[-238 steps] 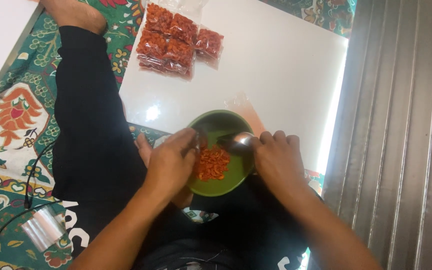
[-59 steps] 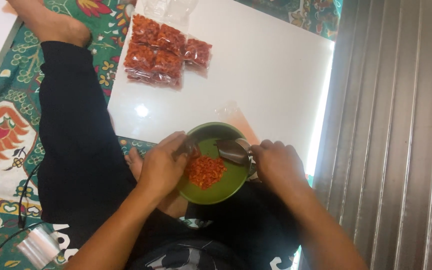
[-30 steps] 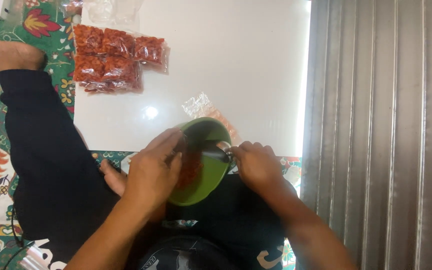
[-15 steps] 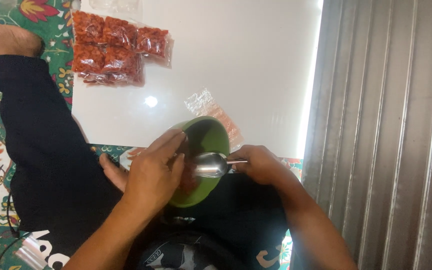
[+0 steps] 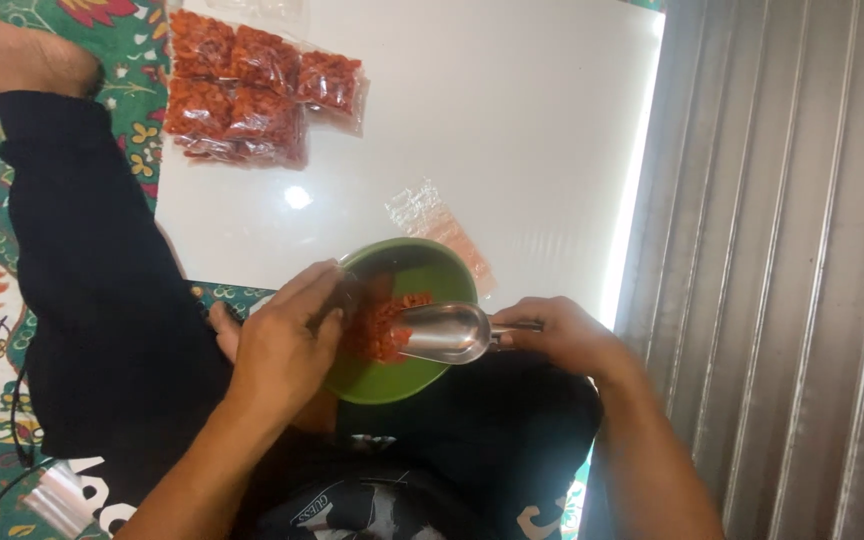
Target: Packaging small orange snacks into plastic bags using a metal scoop while sitting on the floor.
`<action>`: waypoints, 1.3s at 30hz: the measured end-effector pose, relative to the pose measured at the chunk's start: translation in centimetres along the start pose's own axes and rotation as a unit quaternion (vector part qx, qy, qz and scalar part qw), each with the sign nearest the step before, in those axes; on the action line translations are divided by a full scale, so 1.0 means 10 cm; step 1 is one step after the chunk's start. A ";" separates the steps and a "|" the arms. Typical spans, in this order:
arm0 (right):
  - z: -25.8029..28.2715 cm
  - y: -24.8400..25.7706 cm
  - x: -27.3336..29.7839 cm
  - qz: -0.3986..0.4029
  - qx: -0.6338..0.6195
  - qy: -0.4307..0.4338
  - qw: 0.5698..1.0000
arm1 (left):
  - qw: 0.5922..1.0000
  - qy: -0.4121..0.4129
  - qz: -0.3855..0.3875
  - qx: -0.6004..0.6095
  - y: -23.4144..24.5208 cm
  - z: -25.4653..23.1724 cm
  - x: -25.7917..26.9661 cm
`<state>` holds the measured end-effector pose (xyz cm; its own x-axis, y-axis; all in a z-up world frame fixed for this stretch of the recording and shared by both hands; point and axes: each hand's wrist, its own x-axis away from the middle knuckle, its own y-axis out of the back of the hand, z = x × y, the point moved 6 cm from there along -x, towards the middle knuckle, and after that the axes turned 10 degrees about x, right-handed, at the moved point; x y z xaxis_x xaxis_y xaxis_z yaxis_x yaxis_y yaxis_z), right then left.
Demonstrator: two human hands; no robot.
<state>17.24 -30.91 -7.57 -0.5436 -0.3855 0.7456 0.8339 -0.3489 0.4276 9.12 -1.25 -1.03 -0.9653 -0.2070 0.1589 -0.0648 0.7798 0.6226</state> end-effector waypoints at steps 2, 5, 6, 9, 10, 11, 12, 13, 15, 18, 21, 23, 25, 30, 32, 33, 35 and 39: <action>0.02 0.06 0.07 -0.013 -0.006 0.000 1.000 | 0.999 -0.011 -0.011 -0.029 -0.08 0.20 0.02; 0.07 0.19 0.20 -0.041 -0.002 0.001 0.999 | 0.999 -0.032 -0.011 -0.031 0.05 0.03 0.05; 0.08 0.25 0.26 -0.055 0.008 0.003 0.998 | 0.999 -0.043 0.000 -0.003 0.12 -0.11 0.06; 0.15 0.32 0.41 -0.092 -0.019 -0.002 0.996 | 0.997 -0.027 0.041 0.059 0.10 -0.08 0.07; 0.15 0.36 0.45 -0.092 -0.016 -0.001 0.996 | 0.997 -0.027 0.038 0.061 0.05 0.01 0.07; 0.18 0.41 0.50 -0.105 -0.014 0.011 0.994 | 0.994 -0.053 0.055 0.074 -0.03 0.07 0.07; 0.20 0.46 0.55 -0.118 -0.013 0.022 0.993 | 0.991 -0.078 0.072 0.087 -0.11 0.13 0.08; 0.29 0.48 0.61 -0.118 -0.010 0.023 0.993 | 0.990 -0.079 0.070 0.089 -0.10 0.10 0.07; 0.50 0.54 0.74 -0.128 -0.006 0.043 0.991 | 0.987 -0.070 0.102 0.106 -0.13 0.06 0.05; 0.79 0.60 0.86 -0.131 0.118 -0.033 0.984 | 0.983 -0.084 0.082 0.139 -0.20 0.07 0.06; 1.12 0.59 0.94 -0.108 0.225 -0.082 0.965 | 0.983 -0.060 0.088 0.150 -0.25 0.09 0.07; 1.30 0.57 0.99 -0.107 0.257 -0.091 0.956 | 0.981 -0.054 0.093 0.161 -0.26 0.07 0.08; 1.41 0.56 1.01 -0.105 0.289 -0.100 0.946 | 0.979 -0.046 0.097 0.172 -0.29 0.08 0.09; 1.56 0.50 1.03 -0.078 0.372 -0.115 0.918 | 0.980 -0.071 0.089 0.160 -0.27 0.05 0.07; 1.59 0.48 1.03 -0.075 0.383 -0.108 0.914 | 0.980 -0.077 0.092 0.160 -0.26 0.06 0.08; 1.61 0.47 1.03 -0.072 0.393 -0.102 0.911 | 0.979 -0.083 0.096 0.159 -0.25 0.06 0.08; 1.62 0.47 1.03 -0.084 0.386 -0.096 0.914 | 0.978 -0.079 0.087 0.171 -0.26 0.09 0.10; 1.56 0.49 1.02 -0.108 0.347 -0.078 0.929 | 0.976 -0.065 0.086 0.189 -0.23 0.13 0.11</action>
<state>17.23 -23.20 10.15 -0.7296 -0.2238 0.6462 0.5975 0.2510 0.7616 7.88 -2.53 -3.32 -0.9924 0.0044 0.1229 0.0368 0.9641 0.2631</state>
